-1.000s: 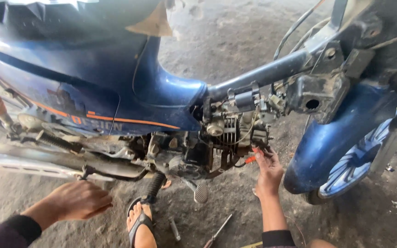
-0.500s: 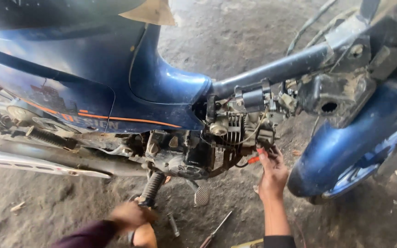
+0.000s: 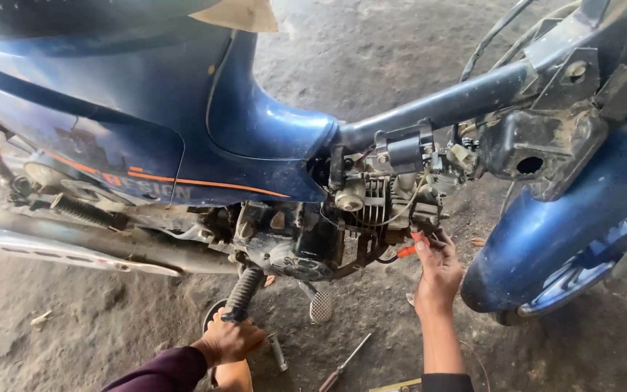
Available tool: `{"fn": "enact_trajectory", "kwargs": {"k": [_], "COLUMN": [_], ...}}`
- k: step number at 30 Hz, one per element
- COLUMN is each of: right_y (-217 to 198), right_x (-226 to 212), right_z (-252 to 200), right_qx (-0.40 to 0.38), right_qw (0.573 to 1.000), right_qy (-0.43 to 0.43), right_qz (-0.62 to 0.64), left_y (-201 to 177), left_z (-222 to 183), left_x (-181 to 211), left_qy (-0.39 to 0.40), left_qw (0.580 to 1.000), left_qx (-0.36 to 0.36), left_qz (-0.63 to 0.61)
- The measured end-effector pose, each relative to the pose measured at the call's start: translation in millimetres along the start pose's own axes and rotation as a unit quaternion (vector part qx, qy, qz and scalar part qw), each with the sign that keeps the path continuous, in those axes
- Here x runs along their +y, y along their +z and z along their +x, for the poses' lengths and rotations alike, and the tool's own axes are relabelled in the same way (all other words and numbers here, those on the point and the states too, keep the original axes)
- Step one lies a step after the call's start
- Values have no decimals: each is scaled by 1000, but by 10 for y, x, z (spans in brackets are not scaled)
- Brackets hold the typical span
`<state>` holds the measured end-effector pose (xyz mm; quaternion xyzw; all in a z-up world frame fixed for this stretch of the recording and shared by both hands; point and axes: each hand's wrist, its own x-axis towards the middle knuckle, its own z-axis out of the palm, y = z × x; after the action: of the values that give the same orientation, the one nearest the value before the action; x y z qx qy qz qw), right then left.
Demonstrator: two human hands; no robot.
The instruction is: Repairing the electrical wiring of a motorcycle engine using pliers and diagnostic tools.
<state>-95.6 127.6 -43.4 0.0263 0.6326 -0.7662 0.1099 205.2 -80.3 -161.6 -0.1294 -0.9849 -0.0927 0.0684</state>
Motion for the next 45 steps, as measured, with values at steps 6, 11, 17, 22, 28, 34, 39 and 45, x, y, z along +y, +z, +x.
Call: {"fn": "enact_trajectory", "kwargs": {"k": [6,11,17,22,28,34,39,45], "right_y": [-43,-62,-48,-46,-54,-113,-135,-81], "right_x": [57,62,9,-15,-37,66,113,42], "right_z": [7,21,-7,-35,-20,2,2,-59], "right_qx": [12,5,15,27,6,8,3,17], "right_qw": [1000,1000,1000,998,1000,1000,1000,999], "right_qy": [14,7,22,57,14,13,3,-11], "right_qz": [1,19,4,-23,-24,-28,29,47], "left_y": [5,25,56,57,-24,-963,-1593,-2512], "left_z": [-43,-95,-150,-201,-450,-497,-302,780], "left_x": [-10,-61,-106,-138,-421,-650,-866,-322], "left_qy": [-4,21,27,33,47,28,81,-114], "left_qw": [1000,999,996,996,992,945,962,990], "left_qx": [11,-13,-46,-55,-119,-303,-121,9], "left_qz": [11,-25,-68,-68,20,118,229,82]}}
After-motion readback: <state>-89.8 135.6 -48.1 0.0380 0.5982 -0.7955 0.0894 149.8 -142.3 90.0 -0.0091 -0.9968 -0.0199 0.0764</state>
